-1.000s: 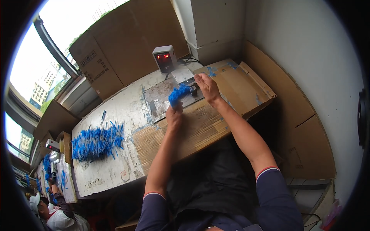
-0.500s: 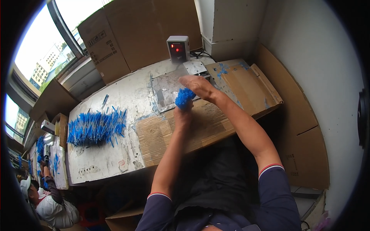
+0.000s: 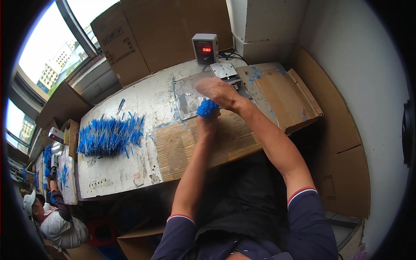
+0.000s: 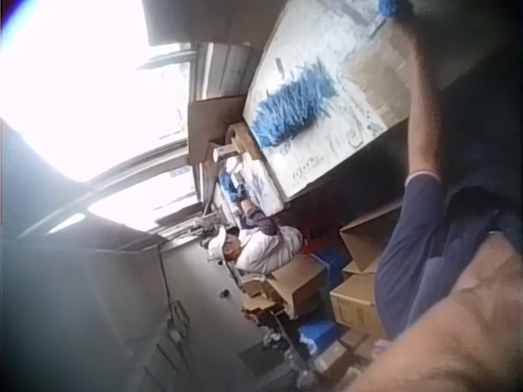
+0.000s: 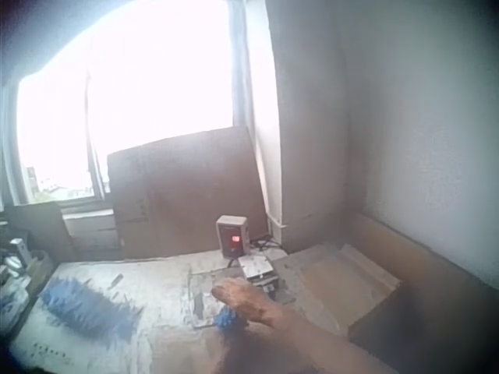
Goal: Assembling and sorting blue brush-like components using a machine and manually packing them into boxes.
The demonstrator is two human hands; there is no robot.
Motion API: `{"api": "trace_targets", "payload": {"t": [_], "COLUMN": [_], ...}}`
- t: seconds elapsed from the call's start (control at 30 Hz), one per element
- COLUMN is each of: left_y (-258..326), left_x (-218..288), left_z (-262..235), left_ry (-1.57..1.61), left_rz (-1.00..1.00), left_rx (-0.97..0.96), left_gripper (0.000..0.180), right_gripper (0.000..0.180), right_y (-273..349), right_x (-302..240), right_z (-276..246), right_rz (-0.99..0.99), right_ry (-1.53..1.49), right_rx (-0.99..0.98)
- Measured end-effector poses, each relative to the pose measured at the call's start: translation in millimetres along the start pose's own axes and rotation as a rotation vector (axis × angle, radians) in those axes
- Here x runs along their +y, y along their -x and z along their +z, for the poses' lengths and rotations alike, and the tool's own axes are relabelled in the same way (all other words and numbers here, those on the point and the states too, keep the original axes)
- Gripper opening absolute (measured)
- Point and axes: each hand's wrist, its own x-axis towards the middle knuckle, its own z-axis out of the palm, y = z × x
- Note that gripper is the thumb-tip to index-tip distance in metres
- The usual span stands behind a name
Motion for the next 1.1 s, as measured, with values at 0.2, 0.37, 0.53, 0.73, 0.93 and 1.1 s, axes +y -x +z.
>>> {"api": "trace_targets", "payload": {"t": [0.2,0.37,0.53,0.73,0.93,1.1], "left_y": [-1,6,1,5,11,16], "left_x": [-6,20,4,9,-4,27], "left_z": [-2,-9,3,13,7,0], "left_ry": [0.306,0.179,0.300,0.041,0.014,-0.362], "left_rz": [0.133,-0.071,0.190,0.177,0.305,0.162], "left_rx": [0.204,0.185,0.291,0.247,0.229,0.194], "left_gripper": [0.035,0.030,0.023,0.027,0.027,0.016], "right_gripper": [0.075,0.073,0.071,0.078,0.050,0.018], "right_y": [-6,-13,18,25,35,28], "right_x": [-15,8,15,17,17,28], "right_z": [27,-8,48,24,54,68], "right_rz": [0.113,0.002,0.038,-0.030,-0.343,-0.346], "right_ry": [0.153,-0.202,-0.072,0.076,0.252,0.236], "right_rx": [-0.410,0.146,0.059,0.122,0.258,0.522]}}
